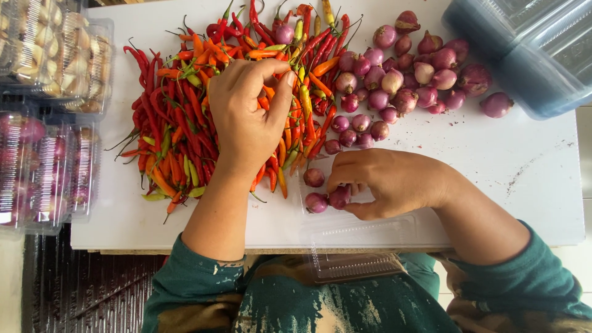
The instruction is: The person sorts shallots by hand, picking individual shallots from a pile and placing them into a plastic container.
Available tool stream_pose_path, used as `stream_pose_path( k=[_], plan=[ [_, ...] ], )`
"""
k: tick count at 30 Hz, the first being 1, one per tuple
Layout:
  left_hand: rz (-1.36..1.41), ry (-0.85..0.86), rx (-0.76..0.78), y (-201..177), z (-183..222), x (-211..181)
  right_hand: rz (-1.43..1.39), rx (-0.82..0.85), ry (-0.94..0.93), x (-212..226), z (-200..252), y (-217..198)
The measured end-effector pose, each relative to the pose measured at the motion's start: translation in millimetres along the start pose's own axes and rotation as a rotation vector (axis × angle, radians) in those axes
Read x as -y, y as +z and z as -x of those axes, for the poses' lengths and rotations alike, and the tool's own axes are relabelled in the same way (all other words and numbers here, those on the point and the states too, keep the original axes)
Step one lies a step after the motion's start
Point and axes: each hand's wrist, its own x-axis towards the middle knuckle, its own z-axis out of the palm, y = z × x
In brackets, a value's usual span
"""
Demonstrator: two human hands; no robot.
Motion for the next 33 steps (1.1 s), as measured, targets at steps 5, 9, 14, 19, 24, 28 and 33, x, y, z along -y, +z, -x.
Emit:
stream_pose_path(
  k=[5, 9, 14, 19, 24, 28, 33],
  plan=[
    [-0.055, -0.018, 0.002, 0.3, 1.6, 0.5, -0.023, 0.011, -0.016, -3.8, -1.0, 2.7],
    [-0.025, -0.009, -0.002, 0.7, 0.9, 3.6, -0.017, -0.009, 0.0, -1.8, -2.1, 2.6],
    [-0.091, -0.037, 0.035, -6.6, -2.2, 10.4, 0.005, -0.011, 0.091, 3.8, -1.6, -7.1],
    [-0.147, -0.036, 0.006, -14.4, -11.5, 7.6, 0.01, -0.333, 0.001, 3.1, 3.0, -12.4],
    [-0.305, -0.06, 0.16, -1.9, -24.6, 8.4, 0.004, -0.474, 0.027, -3.0, 3.5, -10.5],
    [-0.492, -0.2, 0.327, 16.8, -44.5, 26.4, 0.038, -0.571, -0.008, -4.6, 1.8, -7.5],
    [-0.623, -0.32, 0.516, 57.8, -48.2, 54.2, 0.083, -0.597, -0.012, -8.6, 3.9, -7.0]
  ],
)
